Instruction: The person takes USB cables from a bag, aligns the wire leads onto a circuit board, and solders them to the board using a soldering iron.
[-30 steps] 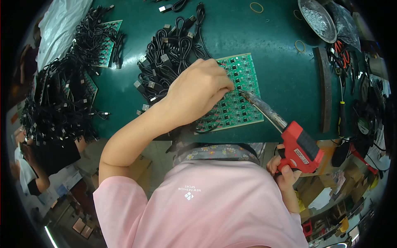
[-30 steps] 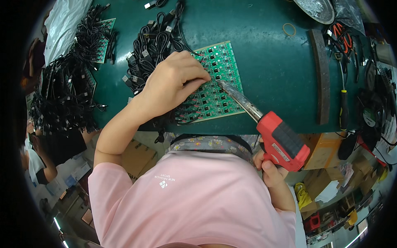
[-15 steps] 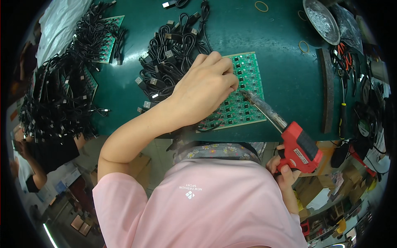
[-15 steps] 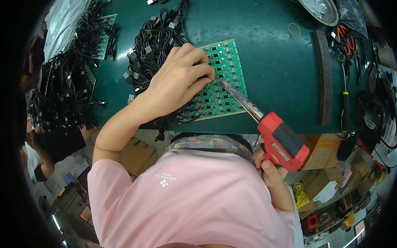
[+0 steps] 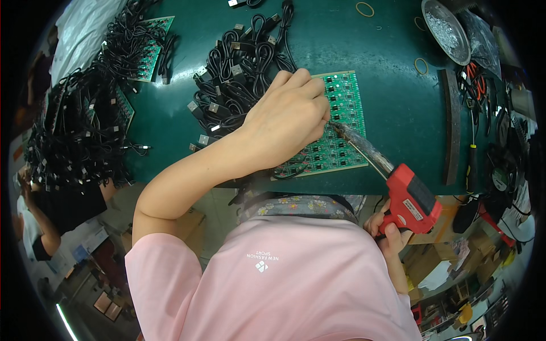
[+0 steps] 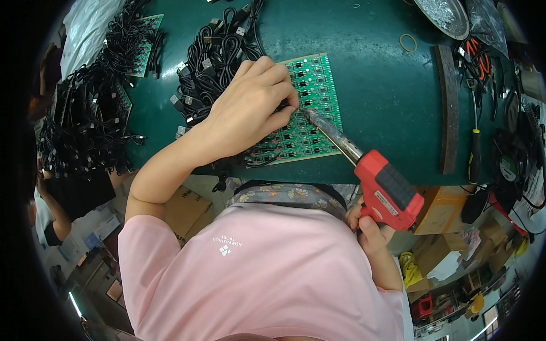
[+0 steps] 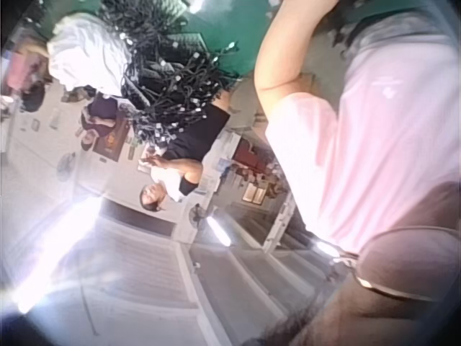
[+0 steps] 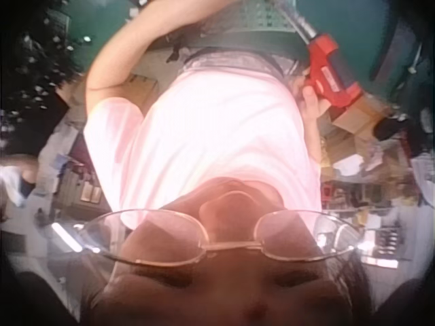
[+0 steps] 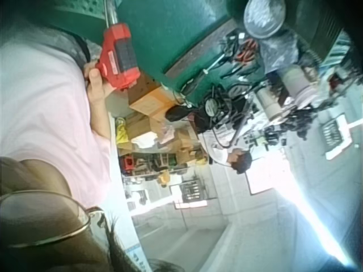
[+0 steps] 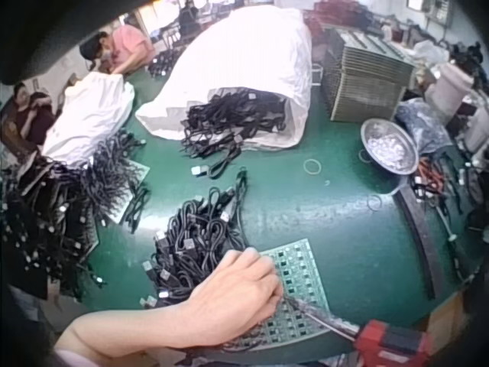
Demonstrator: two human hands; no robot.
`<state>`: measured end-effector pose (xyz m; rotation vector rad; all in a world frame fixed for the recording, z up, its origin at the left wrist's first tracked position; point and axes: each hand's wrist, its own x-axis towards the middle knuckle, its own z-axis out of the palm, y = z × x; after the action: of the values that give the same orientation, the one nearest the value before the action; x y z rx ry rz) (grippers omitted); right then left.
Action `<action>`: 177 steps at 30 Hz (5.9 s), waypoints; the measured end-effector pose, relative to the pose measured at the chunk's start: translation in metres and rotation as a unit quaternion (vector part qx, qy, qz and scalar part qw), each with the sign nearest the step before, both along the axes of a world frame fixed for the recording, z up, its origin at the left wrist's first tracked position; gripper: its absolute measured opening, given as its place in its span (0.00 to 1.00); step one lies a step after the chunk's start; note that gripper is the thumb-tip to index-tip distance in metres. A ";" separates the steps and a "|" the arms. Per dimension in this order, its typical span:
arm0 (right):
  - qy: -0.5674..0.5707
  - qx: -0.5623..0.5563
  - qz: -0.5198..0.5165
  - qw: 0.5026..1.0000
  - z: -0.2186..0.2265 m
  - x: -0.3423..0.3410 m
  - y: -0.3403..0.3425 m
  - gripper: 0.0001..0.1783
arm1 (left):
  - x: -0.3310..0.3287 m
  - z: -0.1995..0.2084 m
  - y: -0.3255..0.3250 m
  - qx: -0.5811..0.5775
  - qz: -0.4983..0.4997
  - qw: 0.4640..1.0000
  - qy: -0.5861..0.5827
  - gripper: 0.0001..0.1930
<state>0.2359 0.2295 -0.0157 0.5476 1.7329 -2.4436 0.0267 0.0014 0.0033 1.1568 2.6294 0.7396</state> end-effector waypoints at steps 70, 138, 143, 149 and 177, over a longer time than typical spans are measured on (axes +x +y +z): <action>0.149 0.117 -0.138 0.972 0.034 -0.109 0.011 0.24 | -0.166 -0.017 -0.081 0.126 0.352 0.916 -0.145 0.10; 0.056 0.082 -0.034 0.994 0.034 -0.038 0.002 0.37 | 0.058 -0.015 0.022 0.062 0.268 0.955 0.108 0.10; 0.008 0.039 0.002 0.999 0.029 -0.015 0.008 0.34 | 0.057 -0.016 0.022 0.046 0.250 0.963 0.094 0.10; -0.023 0.012 0.011 1.000 0.028 -0.011 0.008 0.31 | 0.060 -0.020 0.021 0.034 0.249 0.961 0.117 0.11; -0.037 -0.028 -0.011 0.999 0.020 -0.008 0.004 0.24 | 0.050 -0.007 0.014 0.029 0.206 0.977 0.038 0.07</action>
<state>0.2282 0.2338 0.0043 0.6460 1.6335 -2.4440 0.0768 0.0152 -0.0033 0.6631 2.9703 0.8597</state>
